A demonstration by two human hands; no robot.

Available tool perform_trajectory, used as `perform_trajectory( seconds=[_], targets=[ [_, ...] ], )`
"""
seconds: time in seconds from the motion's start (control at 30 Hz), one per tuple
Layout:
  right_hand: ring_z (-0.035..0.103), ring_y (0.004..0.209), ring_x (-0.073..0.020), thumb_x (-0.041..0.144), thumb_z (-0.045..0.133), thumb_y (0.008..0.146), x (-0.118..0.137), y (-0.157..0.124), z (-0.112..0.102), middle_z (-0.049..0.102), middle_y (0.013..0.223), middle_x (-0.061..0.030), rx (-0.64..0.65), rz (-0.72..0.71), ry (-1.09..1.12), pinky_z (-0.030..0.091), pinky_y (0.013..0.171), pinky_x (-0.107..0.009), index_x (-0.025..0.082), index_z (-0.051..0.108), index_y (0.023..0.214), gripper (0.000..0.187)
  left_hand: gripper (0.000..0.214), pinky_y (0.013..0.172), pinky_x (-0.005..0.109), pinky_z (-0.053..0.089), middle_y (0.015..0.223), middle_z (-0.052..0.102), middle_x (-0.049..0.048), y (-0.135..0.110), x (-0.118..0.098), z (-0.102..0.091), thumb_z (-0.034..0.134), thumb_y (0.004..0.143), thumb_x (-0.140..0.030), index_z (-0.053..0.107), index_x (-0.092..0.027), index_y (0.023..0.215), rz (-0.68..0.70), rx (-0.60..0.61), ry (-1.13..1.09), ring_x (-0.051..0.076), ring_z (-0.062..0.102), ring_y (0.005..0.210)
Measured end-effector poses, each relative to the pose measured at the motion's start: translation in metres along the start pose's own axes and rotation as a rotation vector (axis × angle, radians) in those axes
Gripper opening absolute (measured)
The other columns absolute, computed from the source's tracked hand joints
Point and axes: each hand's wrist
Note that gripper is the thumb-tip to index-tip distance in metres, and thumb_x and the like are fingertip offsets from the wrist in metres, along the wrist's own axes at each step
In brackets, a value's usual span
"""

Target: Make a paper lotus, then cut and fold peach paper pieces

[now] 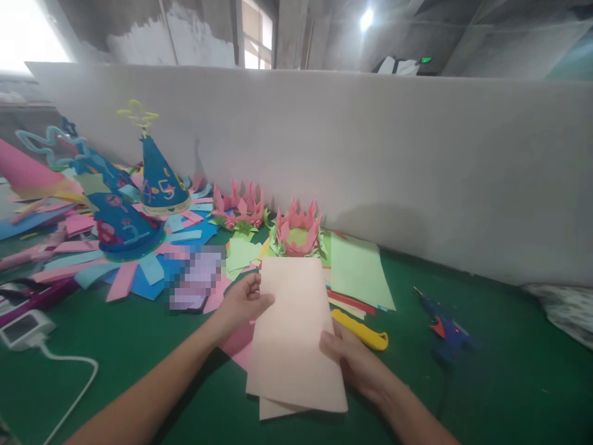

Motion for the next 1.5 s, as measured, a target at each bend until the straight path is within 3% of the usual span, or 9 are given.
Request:
perform_trajectory(
  seconds=[0.17, 0.27, 0.33, 0.53, 0.9, 1.03, 1.13, 1.3, 1.5],
  targets=[
    [0.067, 0.085, -0.0242, 0.042, 0.077, 0.064, 0.003, -0.001, -0.012, 0.070, 0.102, -0.0094, -0.133, -0.001, -0.098, 0.050, 0.078, -0.038, 0.019, 0.059, 0.109, 0.054, 0.069, 0.061, 0.025, 0.045, 0.074, 0.060, -0.0015, -0.006, -0.020, -0.016, 0.067, 0.072, -0.043, 0.032, -0.020, 0.127, 0.104, 0.063, 0.128, 0.014, 0.059, 0.066],
    [0.067, 0.086, -0.0240, 0.038, 0.079, 0.062, 0.009, -0.006, -0.022, 0.070, 0.098, -0.0082, 0.045, 0.073, -0.208, 0.051, 0.076, -0.035, 0.017, 0.063, 0.106, 0.052, 0.058, 0.068, 0.029, 0.045, 0.087, 0.062, 0.0027, -0.013, -0.032, -0.043, 0.057, 0.078, -0.045, 0.036, -0.021, 0.127, 0.136, -0.090, 0.561, 0.018, 0.059, 0.076],
    [0.066, 0.087, -0.0233, 0.037, 0.079, 0.062, 0.012, -0.008, -0.026, 0.070, 0.097, -0.0079, 0.182, 0.163, -0.308, 0.051, 0.075, -0.033, 0.015, 0.065, 0.105, 0.050, 0.061, 0.074, 0.033, 0.043, 0.099, 0.062, 0.0083, -0.018, -0.035, -0.054, 0.066, 0.070, -0.049, 0.047, -0.019, 0.119, 0.081, -0.113, 0.922, 0.025, 0.058, 0.088],
    [0.065, 0.083, -0.0210, 0.039, 0.077, 0.062, 0.014, -0.010, -0.022, 0.070, 0.093, -0.0053, 0.346, 0.249, -0.450, 0.051, 0.071, -0.028, 0.015, 0.064, 0.109, 0.054, 0.054, 0.076, 0.037, 0.042, 0.100, 0.058, 0.0211, -0.023, -0.032, -0.035, 0.074, 0.060, -0.049, 0.056, -0.008, 0.092, -0.071, -0.049, 1.449, 0.034, 0.057, 0.092],
    [0.063, 0.089, -0.0238, 0.040, 0.076, 0.060, 0.018, -0.014, -0.009, 0.068, 0.097, -0.0027, 0.407, 0.246, -0.726, 0.050, 0.068, -0.027, 0.018, 0.065, 0.104, 0.050, 0.059, 0.079, 0.035, 0.041, 0.100, 0.057, 0.0146, -0.014, -0.021, -0.046, 0.073, 0.057, -0.054, 0.054, -0.013, 0.096, 0.018, 0.014, 1.364, 0.031, 0.054, 0.094],
    [0.059, 0.099, -0.0247, 0.036, 0.077, 0.062, 0.023, -0.020, 0.013, 0.065, 0.110, -0.0019, 0.385, 0.077, -0.976, 0.047, 0.082, -0.030, 0.027, 0.059, 0.119, 0.060, 0.065, 0.086, 0.036, 0.039, 0.109, 0.053, 0.0164, -0.015, -0.023, -0.044, 0.073, 0.060, -0.049, 0.050, -0.011, 0.108, 0.065, 0.043, 1.335, 0.031, 0.050, 0.102],
    [0.051, 0.113, -0.0277, 0.045, 0.077, 0.062, 0.026, -0.017, 0.019, 0.057, 0.125, -0.0041, 0.291, -0.050, -1.078, 0.040, 0.096, -0.035, 0.029, 0.053, 0.128, 0.071, 0.061, 0.087, 0.036, 0.039, 0.109, 0.052, 0.0161, -0.016, -0.024, -0.043, 0.072, 0.063, -0.044, 0.050, -0.010, 0.109, 0.061, 0.074, 1.353, 0.030, 0.050, 0.102],
    [0.037, 0.128, -0.0282, 0.053, 0.045, 0.088, 0.025, 0.003, 0.016, 0.046, 0.139, -0.0084, 0.029, -0.254, -1.204, 0.029, 0.106, -0.043, 0.024, 0.053, 0.129, 0.050, 0.046, 0.087, 0.037, 0.039, 0.106, 0.053, 0.0146, -0.013, -0.019, -0.046, 0.069, 0.066, -0.031, 0.053, -0.010, 0.104, 0.134, 0.080, 1.407, 0.030, 0.049, 0.101],
    [0.013, 0.141, -0.0260, 0.042, 0.046, 0.089, 0.011, 0.019, 0.031, 0.022, 0.152, -0.0070, 0.119, -0.239, -1.315, 0.011, 0.114, -0.045, 0.022, 0.032, 0.143, 0.060, 0.042, 0.089, 0.035, 0.040, 0.110, 0.055, 0.0127, -0.012, -0.015, -0.049, 0.061, 0.067, -0.021, 0.053, -0.015, 0.107, 0.149, 0.099, 1.262, 0.029, 0.051, 0.106]
  ],
)
Point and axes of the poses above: each hand's wrist, its own y-axis towards the middle knuckle, its own z-axis out of the palm, x = y × z
